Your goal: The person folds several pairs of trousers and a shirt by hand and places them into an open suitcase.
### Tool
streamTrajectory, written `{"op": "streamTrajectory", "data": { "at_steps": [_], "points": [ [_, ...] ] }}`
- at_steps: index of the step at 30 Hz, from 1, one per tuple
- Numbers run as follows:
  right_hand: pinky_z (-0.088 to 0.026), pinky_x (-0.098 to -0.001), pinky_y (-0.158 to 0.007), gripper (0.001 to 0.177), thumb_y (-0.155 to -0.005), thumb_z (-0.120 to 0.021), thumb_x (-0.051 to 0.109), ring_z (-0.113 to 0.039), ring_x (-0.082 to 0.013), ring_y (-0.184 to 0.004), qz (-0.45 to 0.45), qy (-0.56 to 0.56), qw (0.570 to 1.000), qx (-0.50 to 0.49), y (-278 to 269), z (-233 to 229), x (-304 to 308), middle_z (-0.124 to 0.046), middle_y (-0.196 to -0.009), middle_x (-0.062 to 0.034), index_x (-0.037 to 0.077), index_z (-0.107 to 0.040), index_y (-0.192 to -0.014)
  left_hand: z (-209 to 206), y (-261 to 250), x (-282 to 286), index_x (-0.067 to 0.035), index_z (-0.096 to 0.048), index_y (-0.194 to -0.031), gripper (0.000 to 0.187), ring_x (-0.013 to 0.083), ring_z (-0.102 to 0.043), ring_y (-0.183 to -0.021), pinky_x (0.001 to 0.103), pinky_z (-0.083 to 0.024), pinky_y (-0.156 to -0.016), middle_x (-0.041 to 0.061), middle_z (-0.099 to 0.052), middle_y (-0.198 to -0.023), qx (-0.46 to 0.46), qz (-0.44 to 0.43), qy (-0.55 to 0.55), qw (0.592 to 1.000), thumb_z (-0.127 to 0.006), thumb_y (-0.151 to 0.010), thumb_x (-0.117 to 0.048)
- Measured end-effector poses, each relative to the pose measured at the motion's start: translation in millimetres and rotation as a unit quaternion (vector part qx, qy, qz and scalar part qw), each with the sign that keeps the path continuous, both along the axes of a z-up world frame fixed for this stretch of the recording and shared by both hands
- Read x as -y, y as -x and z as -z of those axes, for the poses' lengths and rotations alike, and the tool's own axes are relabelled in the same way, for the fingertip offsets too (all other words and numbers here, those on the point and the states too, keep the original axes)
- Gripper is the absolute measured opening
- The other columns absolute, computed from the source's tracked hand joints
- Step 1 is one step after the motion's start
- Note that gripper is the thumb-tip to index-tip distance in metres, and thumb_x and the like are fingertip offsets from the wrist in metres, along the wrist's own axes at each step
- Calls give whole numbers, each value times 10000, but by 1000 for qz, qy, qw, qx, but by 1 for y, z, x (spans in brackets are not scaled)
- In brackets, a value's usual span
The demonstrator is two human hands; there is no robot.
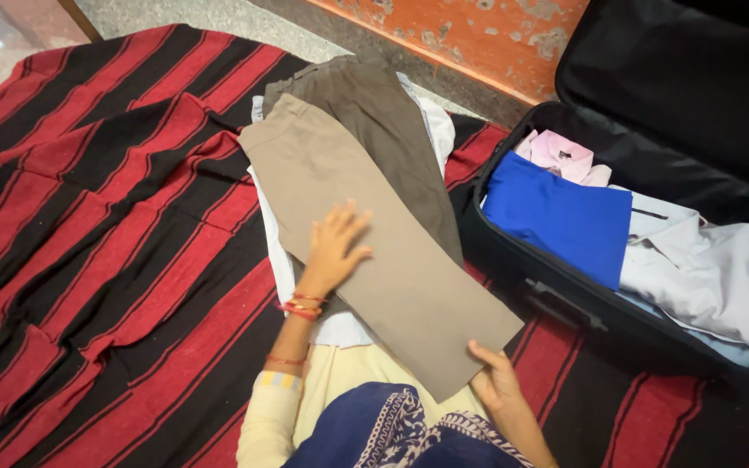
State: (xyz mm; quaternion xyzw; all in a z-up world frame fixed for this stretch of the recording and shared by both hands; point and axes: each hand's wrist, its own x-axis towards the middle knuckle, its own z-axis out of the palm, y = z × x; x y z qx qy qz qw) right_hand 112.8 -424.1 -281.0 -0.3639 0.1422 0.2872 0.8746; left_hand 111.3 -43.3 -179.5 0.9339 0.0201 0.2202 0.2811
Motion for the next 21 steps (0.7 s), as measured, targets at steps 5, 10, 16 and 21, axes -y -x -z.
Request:
{"op": "streamTrajectory", "data": {
  "at_steps": [5,10,16,21],
  "points": [
    [-508,-427,-983,559,-788,-733,-28,-659,-279,-1114,-12,130,991,37,12,-38,-22,-680,-1215,-145,-19,-569,-1323,-12,-10,34,-360,-501,-1479,626,314,-197,-1561,783,-45,-1151,10,-374,-1636,-173,32,-120,977,-542,-921,-639],
    [-521,-438,-985,660,-754,-710,-58,-648,-283,-1144,26,127,990,55,15,-86,-31,-650,-1248,-135,35,-512,-1376,-18,-10,31,-353,-437,-1519,692,344,-152,-1551,778,-20,-1132,40,-302,-1653,-205,53,-128,969,-520,-912,-673],
    [-532,-419,-968,736,-709,-712,-91,-656,-276,-1109,77,161,962,206,-7,-126,-9,-638,-1258,-138,8,-488,-1403,-46,-9,63,-370,-305,-1601,727,417,-134,-1549,802,-26,-1108,112,-206,-1698,-198,85,-87,973,-463,-953,-661],
    [-530,-407,-953,649,-747,-701,-40,-676,-279,-1084,88,132,960,231,-10,-145,44,-674,-1216,-161,-41,-540,-1375,-57,-7,110,-379,-287,-1602,781,414,-165,-1549,796,-43,-1114,117,-249,-1687,-156,155,-120,968,-466,-918,-709]
  ]
}}
